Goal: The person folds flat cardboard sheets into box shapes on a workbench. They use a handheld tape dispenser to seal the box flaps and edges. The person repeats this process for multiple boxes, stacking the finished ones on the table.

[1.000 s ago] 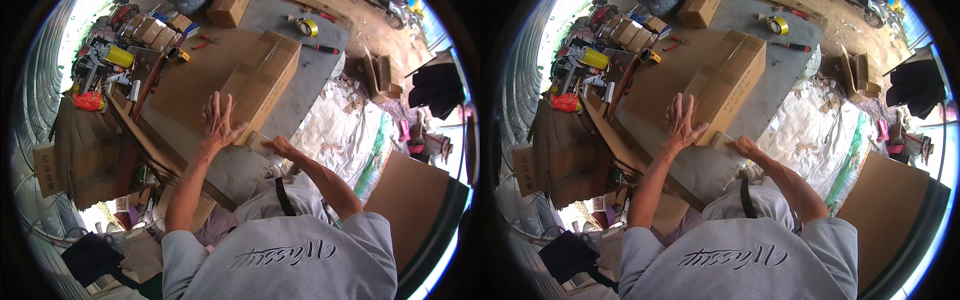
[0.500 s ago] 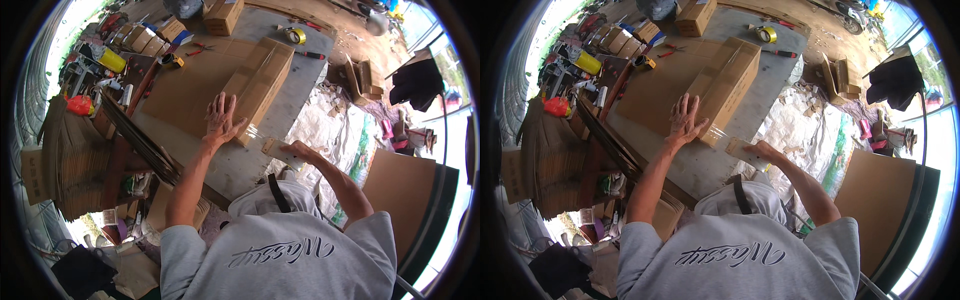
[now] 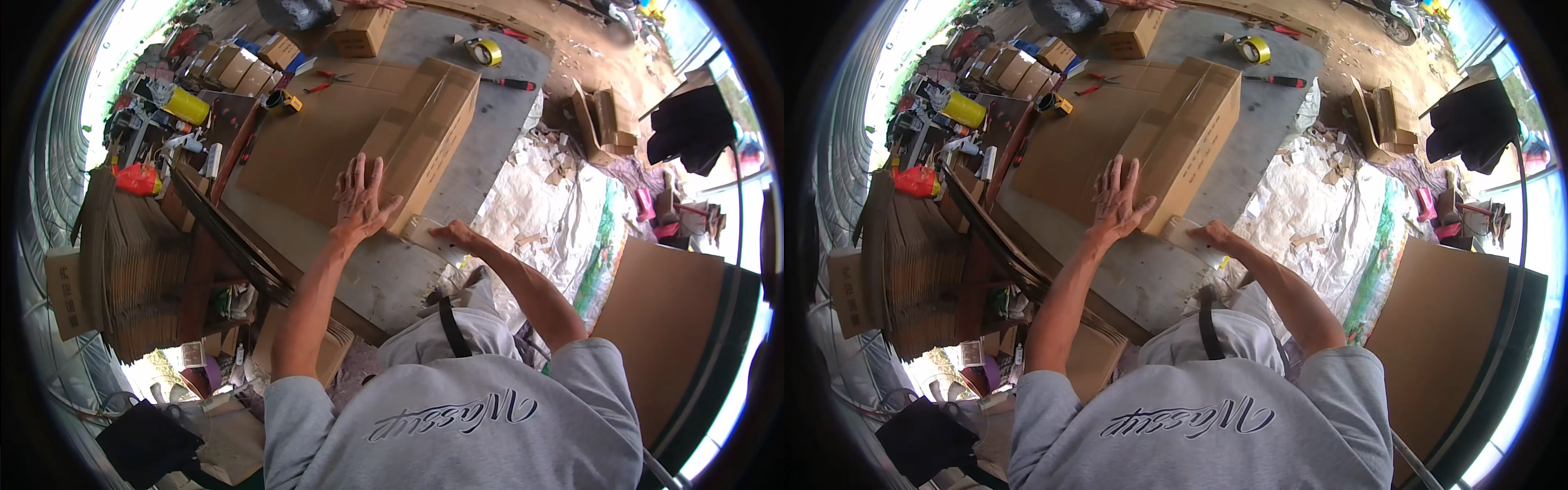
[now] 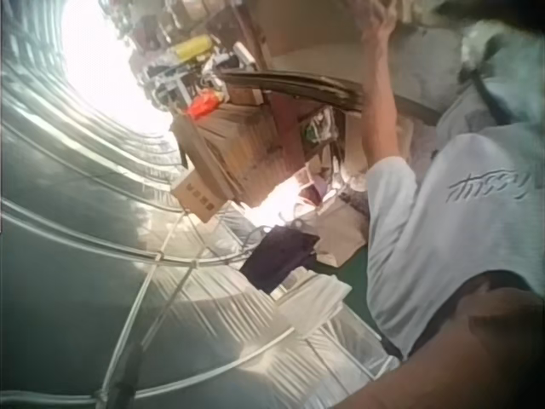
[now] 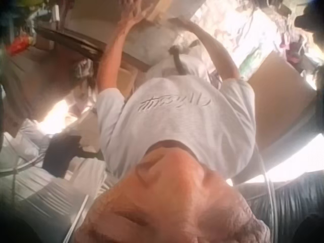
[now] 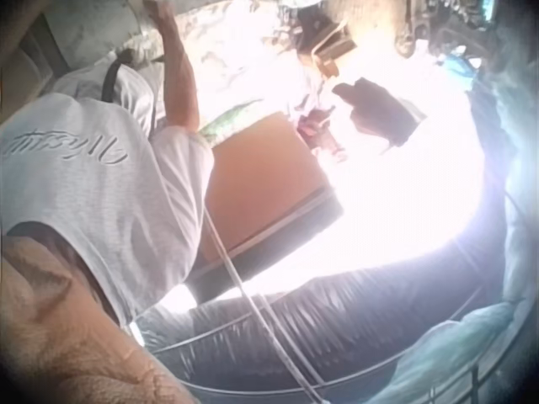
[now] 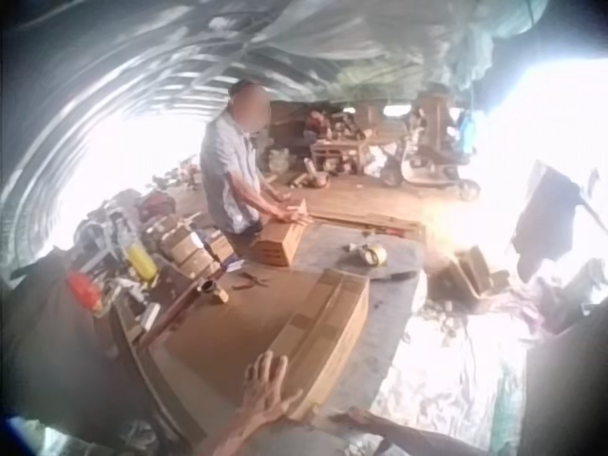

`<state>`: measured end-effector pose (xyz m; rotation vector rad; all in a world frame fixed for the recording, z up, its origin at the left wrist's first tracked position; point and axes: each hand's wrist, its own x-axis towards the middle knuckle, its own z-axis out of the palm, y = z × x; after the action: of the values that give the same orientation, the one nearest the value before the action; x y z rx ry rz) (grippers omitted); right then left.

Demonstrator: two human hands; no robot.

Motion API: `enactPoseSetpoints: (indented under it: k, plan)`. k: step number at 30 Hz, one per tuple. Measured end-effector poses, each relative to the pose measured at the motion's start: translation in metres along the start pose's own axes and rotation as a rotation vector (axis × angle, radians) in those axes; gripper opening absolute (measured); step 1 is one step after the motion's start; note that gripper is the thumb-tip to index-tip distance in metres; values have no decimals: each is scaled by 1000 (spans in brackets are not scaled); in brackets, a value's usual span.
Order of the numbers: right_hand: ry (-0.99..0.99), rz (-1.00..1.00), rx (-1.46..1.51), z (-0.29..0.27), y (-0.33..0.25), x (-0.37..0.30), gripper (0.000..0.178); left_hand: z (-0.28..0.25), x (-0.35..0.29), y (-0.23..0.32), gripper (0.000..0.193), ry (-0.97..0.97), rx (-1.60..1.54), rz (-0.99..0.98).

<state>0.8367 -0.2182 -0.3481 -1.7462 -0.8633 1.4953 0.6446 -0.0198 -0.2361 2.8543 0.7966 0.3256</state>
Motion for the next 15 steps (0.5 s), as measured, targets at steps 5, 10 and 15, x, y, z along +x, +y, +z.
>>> enactPoseSetpoints:
  k: [5,10,15]
  plan:
    - [-10,6,62,-3,2,6,55,-8,-1,25,88,-50,32,-95]
    - [-4,34,21,-4,-2,13,53,11,-10,70,81,71,183,-189]
    - [-3,46,12,-5,-17,4,52,41,-4,89,63,49,518,-242]
